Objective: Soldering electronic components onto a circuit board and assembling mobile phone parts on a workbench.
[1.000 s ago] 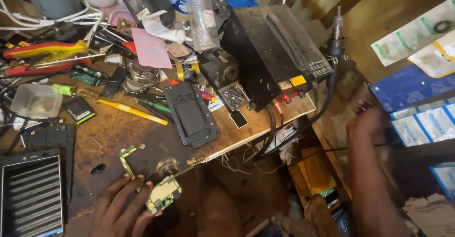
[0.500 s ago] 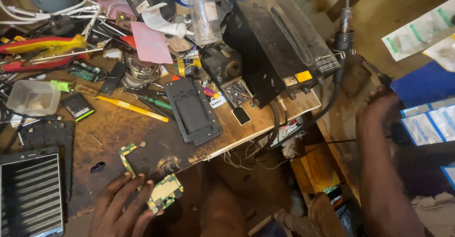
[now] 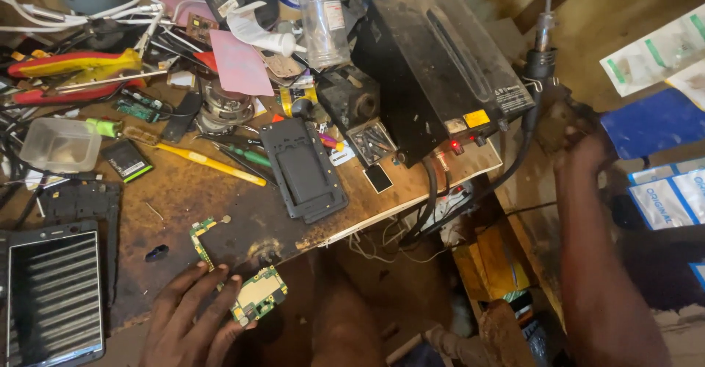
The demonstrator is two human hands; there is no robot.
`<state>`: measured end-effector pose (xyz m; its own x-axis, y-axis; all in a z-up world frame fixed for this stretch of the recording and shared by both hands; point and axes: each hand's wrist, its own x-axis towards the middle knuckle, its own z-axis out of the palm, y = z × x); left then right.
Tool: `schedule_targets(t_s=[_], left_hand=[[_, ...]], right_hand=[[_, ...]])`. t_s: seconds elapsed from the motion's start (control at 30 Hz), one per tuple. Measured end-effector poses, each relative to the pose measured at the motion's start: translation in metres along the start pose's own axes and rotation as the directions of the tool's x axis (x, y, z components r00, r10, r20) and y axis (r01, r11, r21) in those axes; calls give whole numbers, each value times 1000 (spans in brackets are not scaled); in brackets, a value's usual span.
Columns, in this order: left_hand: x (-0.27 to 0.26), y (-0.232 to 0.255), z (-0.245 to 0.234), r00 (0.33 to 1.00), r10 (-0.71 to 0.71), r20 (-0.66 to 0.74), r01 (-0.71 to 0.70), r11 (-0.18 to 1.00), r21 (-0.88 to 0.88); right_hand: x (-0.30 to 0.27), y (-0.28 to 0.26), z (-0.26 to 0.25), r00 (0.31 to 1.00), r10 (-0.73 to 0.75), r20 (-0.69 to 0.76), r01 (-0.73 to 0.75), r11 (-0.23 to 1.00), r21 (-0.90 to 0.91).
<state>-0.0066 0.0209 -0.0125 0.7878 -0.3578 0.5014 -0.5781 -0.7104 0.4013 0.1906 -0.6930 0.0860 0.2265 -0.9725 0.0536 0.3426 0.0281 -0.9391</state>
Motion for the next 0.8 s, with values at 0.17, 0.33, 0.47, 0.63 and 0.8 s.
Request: schedule_targets(t_s=[0.17,0.33,0.47,0.63,0.8], left_hand=[[4,4,-3,1000,4,-18,-4,1000,-8],[3,-2,1,996,64,-63,-66,997,-27],[-1,-6,7,994,78,-78,-81,996,-28],[10,5,-6,994,81,-78,-91,987,-129],[8,11,-13,997,52,-56,-56,995,-83]], right_hand=[[5,4,4,985,164,49,-159,983,-91],[-10,17,-22,912,347,216,-301,928,-221],[43,32,-105,961,-25,274,184,800,-571],[-67,10,-214,648,-397,650,740,126,-661],[-292,-122,-118,811,98,576,467,485,-740]])
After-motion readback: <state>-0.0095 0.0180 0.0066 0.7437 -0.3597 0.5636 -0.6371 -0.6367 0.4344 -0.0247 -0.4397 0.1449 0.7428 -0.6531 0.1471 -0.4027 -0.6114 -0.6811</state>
